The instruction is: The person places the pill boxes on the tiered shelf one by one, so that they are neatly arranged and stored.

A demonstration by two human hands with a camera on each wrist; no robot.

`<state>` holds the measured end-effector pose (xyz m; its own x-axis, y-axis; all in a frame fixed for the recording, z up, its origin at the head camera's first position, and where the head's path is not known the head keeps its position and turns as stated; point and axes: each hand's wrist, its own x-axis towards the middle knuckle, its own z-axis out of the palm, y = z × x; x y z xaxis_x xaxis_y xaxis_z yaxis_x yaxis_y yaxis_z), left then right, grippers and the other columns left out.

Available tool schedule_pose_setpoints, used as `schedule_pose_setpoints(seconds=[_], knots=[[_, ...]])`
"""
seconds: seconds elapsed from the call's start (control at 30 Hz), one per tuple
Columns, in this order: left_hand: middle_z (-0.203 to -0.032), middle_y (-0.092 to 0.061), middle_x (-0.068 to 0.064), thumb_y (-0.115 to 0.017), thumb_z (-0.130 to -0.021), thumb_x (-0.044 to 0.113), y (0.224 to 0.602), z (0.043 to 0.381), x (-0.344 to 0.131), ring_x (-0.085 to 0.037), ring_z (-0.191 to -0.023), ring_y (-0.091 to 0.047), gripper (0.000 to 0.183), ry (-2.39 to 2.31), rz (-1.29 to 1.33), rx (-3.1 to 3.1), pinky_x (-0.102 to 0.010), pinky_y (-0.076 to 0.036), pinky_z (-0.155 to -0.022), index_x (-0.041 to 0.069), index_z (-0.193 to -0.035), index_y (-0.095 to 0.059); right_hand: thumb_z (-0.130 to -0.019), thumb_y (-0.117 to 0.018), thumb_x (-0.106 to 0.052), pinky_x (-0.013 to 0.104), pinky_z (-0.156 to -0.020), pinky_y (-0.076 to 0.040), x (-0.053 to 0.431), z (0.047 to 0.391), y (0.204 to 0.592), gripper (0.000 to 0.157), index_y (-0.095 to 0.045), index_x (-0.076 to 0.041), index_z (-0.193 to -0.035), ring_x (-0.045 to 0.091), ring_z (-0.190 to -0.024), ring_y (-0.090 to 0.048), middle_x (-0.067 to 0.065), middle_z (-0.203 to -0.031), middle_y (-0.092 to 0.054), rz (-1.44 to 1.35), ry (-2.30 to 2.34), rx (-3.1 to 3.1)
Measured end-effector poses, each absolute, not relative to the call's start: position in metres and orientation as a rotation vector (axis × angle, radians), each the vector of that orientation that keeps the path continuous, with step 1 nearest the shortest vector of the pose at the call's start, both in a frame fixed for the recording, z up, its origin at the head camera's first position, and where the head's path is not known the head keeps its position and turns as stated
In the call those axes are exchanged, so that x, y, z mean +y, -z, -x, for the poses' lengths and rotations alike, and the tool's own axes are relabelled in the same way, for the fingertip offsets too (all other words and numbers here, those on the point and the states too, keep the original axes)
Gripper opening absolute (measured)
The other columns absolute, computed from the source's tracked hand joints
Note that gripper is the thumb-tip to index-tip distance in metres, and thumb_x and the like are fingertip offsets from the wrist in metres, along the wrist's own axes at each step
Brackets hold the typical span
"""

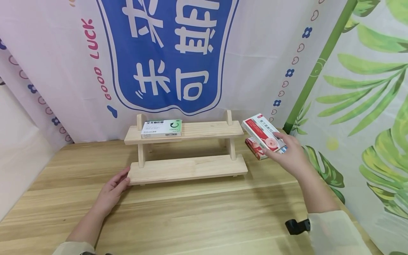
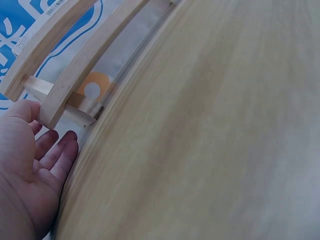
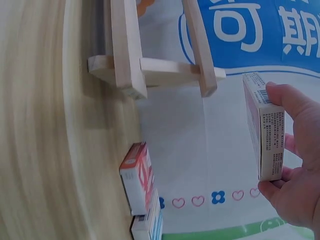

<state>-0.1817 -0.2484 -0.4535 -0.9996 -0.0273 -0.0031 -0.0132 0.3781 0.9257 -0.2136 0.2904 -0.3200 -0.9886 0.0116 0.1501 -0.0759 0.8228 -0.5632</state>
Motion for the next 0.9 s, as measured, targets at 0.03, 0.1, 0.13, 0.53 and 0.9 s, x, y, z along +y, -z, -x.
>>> schedule_pose_setpoints(seconds=[0.03, 0.1, 0.13, 0.53, 0.9], knots=[[-0.158, -0.032, -0.019, -0.046, -0.104, 0.034, 0.453, 0.181, -0.248, -0.032, -0.145, -0.033, 0.057, 1.743, -0.042, -2.599, 0.002, -0.033, -0.096, 0.005, -0.152, -0.033, -0.088, -0.068, -0.052, 0.07, -0.096, -0.04, 0.287, 0.215, 0.319, 0.084, -0.036, -0.005, -0.15, 0.05, -0.13, -0.036, 0.032, -0.149, -0.032, -0.061, -0.895, -2.858], [-0.157, -0.032, -0.019, -0.046, -0.104, 0.034, 0.452, 0.181, -0.249, -0.033, -0.145, -0.033, 0.057, 1.738, -0.041, -2.599, 0.0, -0.033, -0.097, 0.005, -0.152, -0.033, -0.087, -0.069, -0.051, 0.069, -0.097, -0.04, 0.279, 0.218, 0.315, 0.084, -0.036, -0.006, -0.149, 0.049, -0.13, -0.036, 0.031, -0.15, -0.034, -0.083, -0.898, -2.859], [-0.157, -0.033, -0.018, -0.046, -0.104, 0.034, 0.452, 0.181, -0.249, -0.032, -0.145, -0.033, 0.057, 1.737, -0.044, -2.6, 0.0, -0.033, -0.098, 0.005, -0.152, -0.033, -0.087, -0.069, -0.05, 0.069, -0.098, -0.04, 0.274, 0.22, 0.313, 0.083, -0.036, -0.006, -0.149, 0.048, -0.131, -0.036, 0.03, -0.15, -0.034, -0.095, -0.904, -2.858], [-0.158, -0.032, -0.019, -0.045, -0.105, 0.032, 0.453, 0.181, -0.247, -0.031, -0.145, -0.033, 0.056, 1.757, -0.052, -2.593, 0.005, -0.032, -0.092, 0.005, -0.152, -0.033, -0.085, -0.072, -0.048, 0.062, -0.107, -0.038, 0.223, 0.242, 0.308, 0.08, -0.039, -0.012, -0.149, 0.041, -0.133, -0.037, 0.023, -0.152, -0.034, -0.204, -1.015, -2.879], [-0.157, -0.033, -0.019, -0.046, -0.105, 0.034, 0.453, 0.181, -0.248, -0.031, -0.144, -0.035, 0.056, 1.735, -0.062, -2.604, 0.005, -0.032, -0.092, 0.006, -0.152, -0.033, -0.084, -0.073, -0.049, 0.067, -0.111, -0.032, 0.193, 0.257, 0.314, 0.08, -0.04, -0.017, -0.149, 0.042, -0.14, -0.034, 0.02, -0.155, -0.032, -0.254, -1.033, -2.939]])
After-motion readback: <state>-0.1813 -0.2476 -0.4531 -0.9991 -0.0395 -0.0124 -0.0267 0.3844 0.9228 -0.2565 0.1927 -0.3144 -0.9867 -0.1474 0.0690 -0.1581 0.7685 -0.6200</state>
